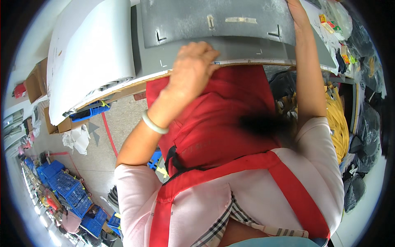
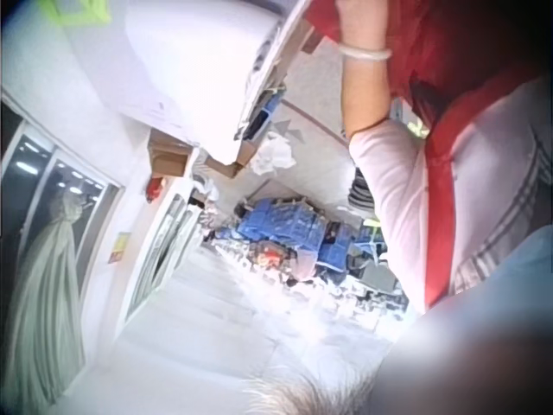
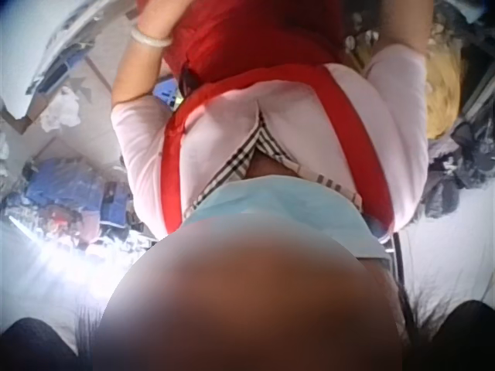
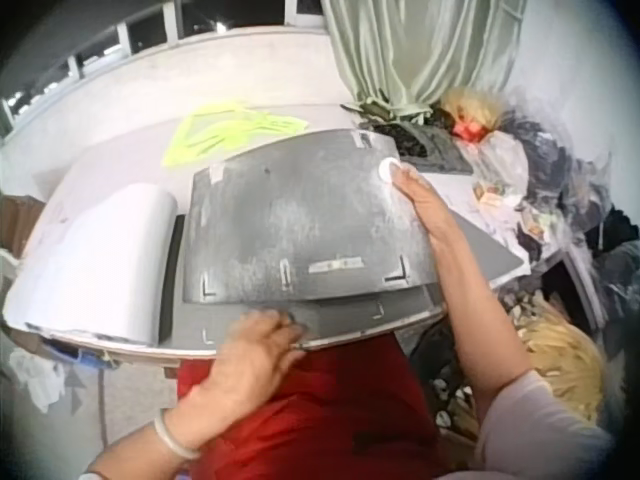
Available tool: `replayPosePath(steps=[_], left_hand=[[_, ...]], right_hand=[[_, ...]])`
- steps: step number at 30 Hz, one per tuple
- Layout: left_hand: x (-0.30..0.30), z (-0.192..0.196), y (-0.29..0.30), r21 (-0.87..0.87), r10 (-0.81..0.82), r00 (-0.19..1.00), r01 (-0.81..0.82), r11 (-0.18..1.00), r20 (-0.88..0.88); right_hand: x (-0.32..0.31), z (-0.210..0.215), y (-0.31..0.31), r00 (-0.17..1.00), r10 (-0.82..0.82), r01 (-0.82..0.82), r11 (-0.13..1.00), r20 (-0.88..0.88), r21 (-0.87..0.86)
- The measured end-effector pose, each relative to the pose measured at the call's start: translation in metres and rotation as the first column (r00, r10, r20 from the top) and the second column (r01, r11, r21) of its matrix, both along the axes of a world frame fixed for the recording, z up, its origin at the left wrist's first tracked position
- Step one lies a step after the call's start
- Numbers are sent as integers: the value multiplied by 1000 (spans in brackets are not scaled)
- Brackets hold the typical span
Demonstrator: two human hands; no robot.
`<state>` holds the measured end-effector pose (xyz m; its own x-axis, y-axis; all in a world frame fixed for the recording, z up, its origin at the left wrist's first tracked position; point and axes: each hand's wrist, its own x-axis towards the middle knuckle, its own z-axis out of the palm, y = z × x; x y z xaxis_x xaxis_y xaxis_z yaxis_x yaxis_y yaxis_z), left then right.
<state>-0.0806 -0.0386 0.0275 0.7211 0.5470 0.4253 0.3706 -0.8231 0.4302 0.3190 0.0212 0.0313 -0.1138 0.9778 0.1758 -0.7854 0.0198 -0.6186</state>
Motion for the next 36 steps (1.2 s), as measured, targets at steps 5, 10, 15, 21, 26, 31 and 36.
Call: replayPosePath(steps=[5, 10, 15, 21, 26, 31, 36], left_hand=[[-19, -8, 22, -308, -15, 1000, 14, 951, -2], [-14, -2, 29, -339, -90, 995, 73, 938, -35], [-21, -4, 31, -319, -63, 997, 48, 947, -35], [-17, 2, 34, -335, -100, 992, 69, 940, -78], [-17, 6, 36, -355, -122, 988, 80, 931, -99], [-14, 2, 38, -283, -129, 986, 95, 954, -106], [-11, 13, 31, -379, -83, 985, 21, 925, -148]], right_hand=[[-55, 27, -12, 688, -391, 507, 862, 612, -19], [-18, 7, -12, 937, -243, 277, 954, 252, -111], [-40, 11, -18, 698, -432, 518, 855, 570, 13], [-53, 16, -28, 738, -416, 550, 827, 532, -116], [-42, 5, -22, 691, -405, 537, 842, 599, -49], [-34, -6, -22, 693, -432, 554, 831, 577, -43], [-53, -1, -27, 737, -436, 579, 802, 517, -149]])
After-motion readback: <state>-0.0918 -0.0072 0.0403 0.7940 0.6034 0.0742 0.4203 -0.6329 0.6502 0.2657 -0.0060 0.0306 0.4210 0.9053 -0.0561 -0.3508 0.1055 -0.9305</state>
